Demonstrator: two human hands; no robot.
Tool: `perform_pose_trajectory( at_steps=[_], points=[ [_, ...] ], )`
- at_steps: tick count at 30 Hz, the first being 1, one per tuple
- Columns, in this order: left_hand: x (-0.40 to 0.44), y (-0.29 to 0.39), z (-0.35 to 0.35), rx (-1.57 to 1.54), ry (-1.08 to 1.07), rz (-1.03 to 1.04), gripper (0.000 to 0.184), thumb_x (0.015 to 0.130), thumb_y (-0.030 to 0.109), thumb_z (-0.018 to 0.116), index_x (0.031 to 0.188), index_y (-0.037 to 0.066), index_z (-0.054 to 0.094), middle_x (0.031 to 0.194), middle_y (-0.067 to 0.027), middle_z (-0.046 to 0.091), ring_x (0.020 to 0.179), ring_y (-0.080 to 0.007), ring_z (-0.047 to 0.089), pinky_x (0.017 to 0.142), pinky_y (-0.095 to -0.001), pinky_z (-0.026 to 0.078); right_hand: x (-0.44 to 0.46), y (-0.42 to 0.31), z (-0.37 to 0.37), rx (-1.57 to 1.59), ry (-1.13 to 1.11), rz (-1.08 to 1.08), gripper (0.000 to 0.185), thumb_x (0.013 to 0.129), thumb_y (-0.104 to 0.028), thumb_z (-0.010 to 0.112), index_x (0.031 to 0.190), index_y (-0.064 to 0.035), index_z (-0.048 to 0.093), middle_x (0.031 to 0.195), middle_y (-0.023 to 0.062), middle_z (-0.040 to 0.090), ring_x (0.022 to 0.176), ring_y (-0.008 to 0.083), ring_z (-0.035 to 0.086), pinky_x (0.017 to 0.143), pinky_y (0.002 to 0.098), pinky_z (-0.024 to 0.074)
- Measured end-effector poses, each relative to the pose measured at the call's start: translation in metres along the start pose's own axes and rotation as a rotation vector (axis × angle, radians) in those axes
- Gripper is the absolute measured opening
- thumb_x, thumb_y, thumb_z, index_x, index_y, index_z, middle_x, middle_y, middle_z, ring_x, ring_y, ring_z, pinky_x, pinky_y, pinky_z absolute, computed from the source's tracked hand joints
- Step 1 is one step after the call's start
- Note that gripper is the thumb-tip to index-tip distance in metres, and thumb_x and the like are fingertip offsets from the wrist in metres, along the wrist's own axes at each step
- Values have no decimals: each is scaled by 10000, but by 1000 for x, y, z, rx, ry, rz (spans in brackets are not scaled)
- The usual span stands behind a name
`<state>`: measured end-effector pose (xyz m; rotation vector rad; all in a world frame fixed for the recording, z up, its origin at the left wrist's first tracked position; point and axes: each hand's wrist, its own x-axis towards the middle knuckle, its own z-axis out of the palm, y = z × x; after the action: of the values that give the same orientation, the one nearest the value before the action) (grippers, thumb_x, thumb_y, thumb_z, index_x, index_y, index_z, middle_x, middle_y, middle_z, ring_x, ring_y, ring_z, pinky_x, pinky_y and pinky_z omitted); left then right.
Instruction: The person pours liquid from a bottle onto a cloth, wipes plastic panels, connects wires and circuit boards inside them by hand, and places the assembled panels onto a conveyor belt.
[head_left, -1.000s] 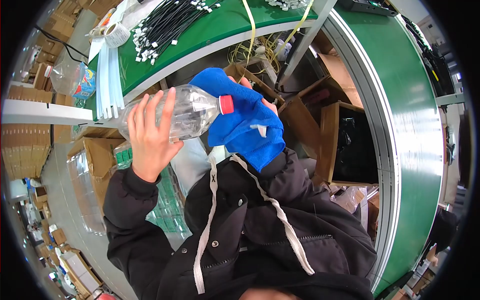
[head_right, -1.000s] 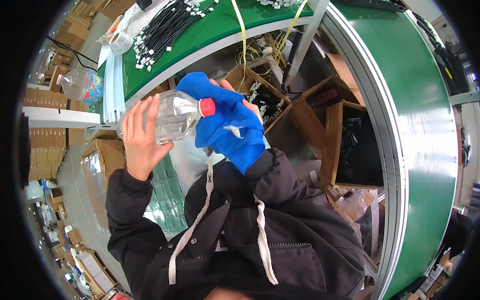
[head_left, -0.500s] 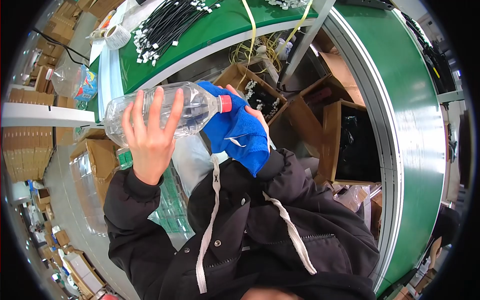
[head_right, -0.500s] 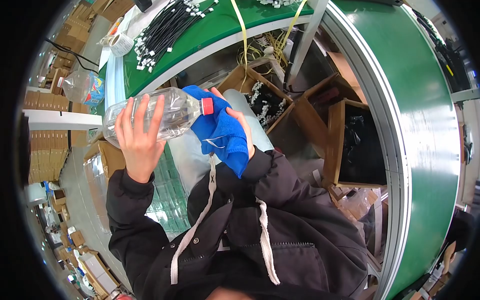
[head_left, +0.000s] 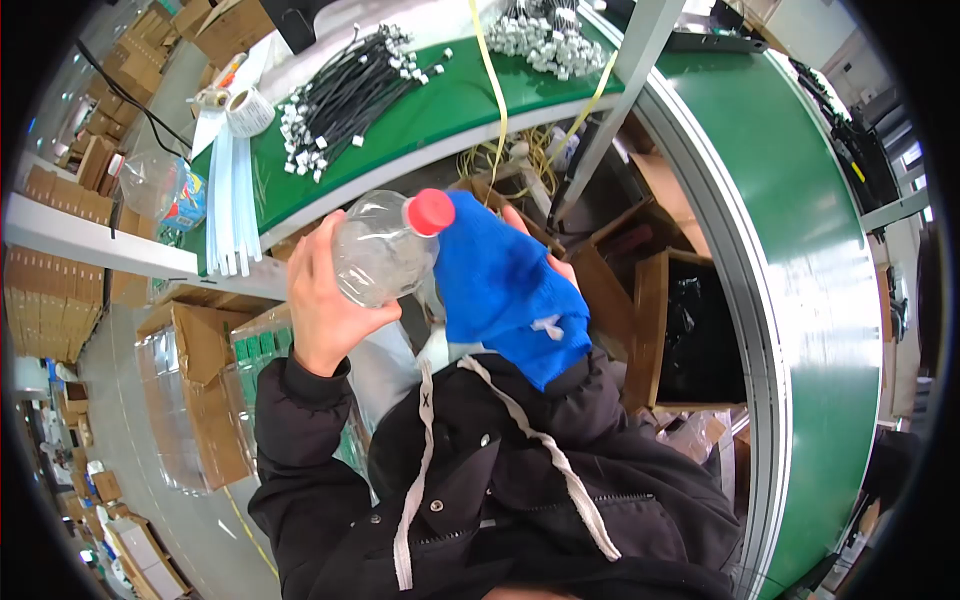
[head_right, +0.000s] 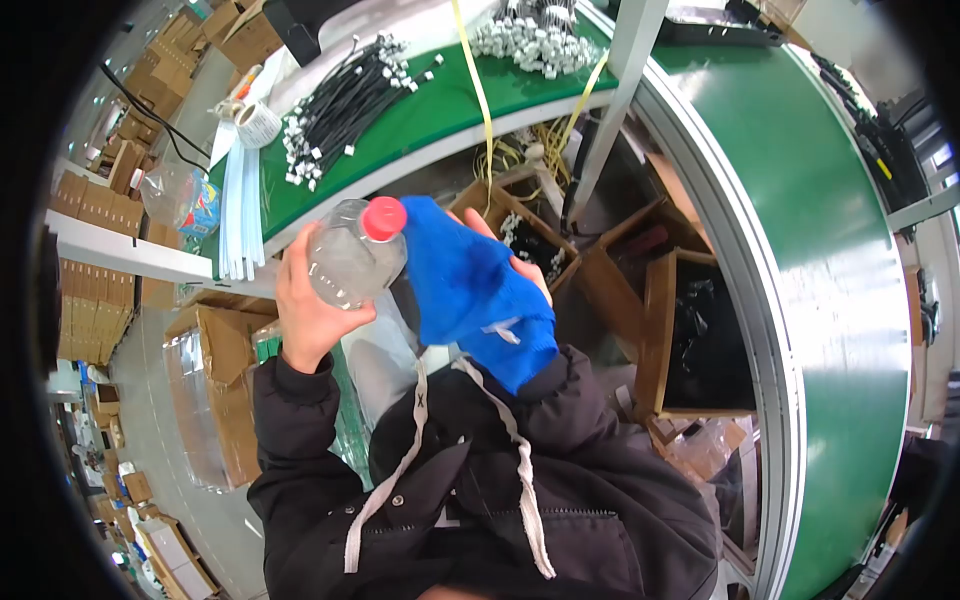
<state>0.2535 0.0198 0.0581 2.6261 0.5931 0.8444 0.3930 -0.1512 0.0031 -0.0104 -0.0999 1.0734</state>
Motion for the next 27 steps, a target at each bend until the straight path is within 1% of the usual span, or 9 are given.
perform_pose_trajectory(
  at_steps=[5, 6, 9, 11, 12, 14, 16, 23, 27],
  points=[
    [41, -7, 11, -352, 232, 1, 864, 474, 155, 827, 1224, 17, 421, 1167, -139, 536, 1071, -255, 553, 907, -354, 448, -4, -18, -3, 35, 17, -32, 664, 871, -350, 388, 1461, -114, 195, 1499, 143, 214, 1373, 334, 231, 1122, 490, 206],
    [55, -8, 13, -268, 250, 35, 870, 485, 147, 836, 1225, 9, 400, 1181, -138, 538, 1082, -237, 548, 912, -346, 444, -3, -25, -3, 28, 29, -35, 637, 884, -372, 370, 1453, -121, 230, 1475, 161, 266, 1344, 350, 287, 1110, 494, 235],
    [104, -2, 33, -506, 378, 17, 912, 500, 225, 877, 1231, 0, 380, 1182, -160, 540, 1072, -243, 550, 918, -347, 435, -2, -31, 5, -239, 193, -88, 609, 910, -397, 337, 1431, -88, 283, 1435, 180, 337, 1284, 368, 377, 1075, 497, 296],
    [138, -8, 56, -528, 391, 2, 887, 545, 151, 884, 1235, 9, 345, 1201, -163, 524, 1080, -230, 534, 918, -366, 442, -11, -43, -12, -75, 115, -15, 603, 921, -415, 329, 1407, -59, 320, 1396, 186, 390, 1234, 369, 432, 1046, 495, 334],
    [153, -8, 67, -446, 429, 3, 897, 542, 213, 893, 1225, -11, 356, 1184, -188, 530, 1061, -251, 550, 914, -363, 444, -15, -47, -14, 8, 79, 19, 603, 926, -424, 326, 1395, -44, 339, 1377, 189, 417, 1209, 370, 459, 1031, 494, 354],
    [175, -2, 86, -432, 463, -74, 906, 512, 285, 892, 1188, -26, 376, 1144, -211, 542, 1047, -285, 559, 895, -376, 445, -22, -49, -13, -471, 30, -128, 606, 928, -432, 326, 1373, -22, 360, 1357, 183, 441, 1191, 359, 477, 1015, 487, 371],
    [194, -3, 112, -379, 509, -90, 917, 490, 340, 893, 1149, -57, 394, 1092, -229, 549, 1007, -327, 571, 874, -394, 449, -20, -54, -24, -234, 209, -94, 604, 923, -452, 339, 1345, -24, 401, 1319, 170, 485, 1165, 344, 499, 995, 478, 390],
    [221, -2, 133, -256, 579, -56, 945, 498, 394, 892, 1145, -86, 398, 1058, -227, 544, 985, -354, 556, 860, -402, 445, -15, -65, -29, -95, 155, -53, 565, 920, -428, 324, 1340, -64, 426, 1281, 154, 520, 1142, 333, 514, 984, 449, 398],
    [217, -7, 141, -401, 545, 15, 1043, 533, 405, 881, 1237, -119, 317, 1167, -266, 456, 1072, -368, 477, 934, -431, 383, -5, -57, -27, -60, 149, -129, 558, 913, -394, 308, 1350, -63, 413, 1279, 151, 523, 1152, 328, 506, 1004, 455, 376]
  ],
)
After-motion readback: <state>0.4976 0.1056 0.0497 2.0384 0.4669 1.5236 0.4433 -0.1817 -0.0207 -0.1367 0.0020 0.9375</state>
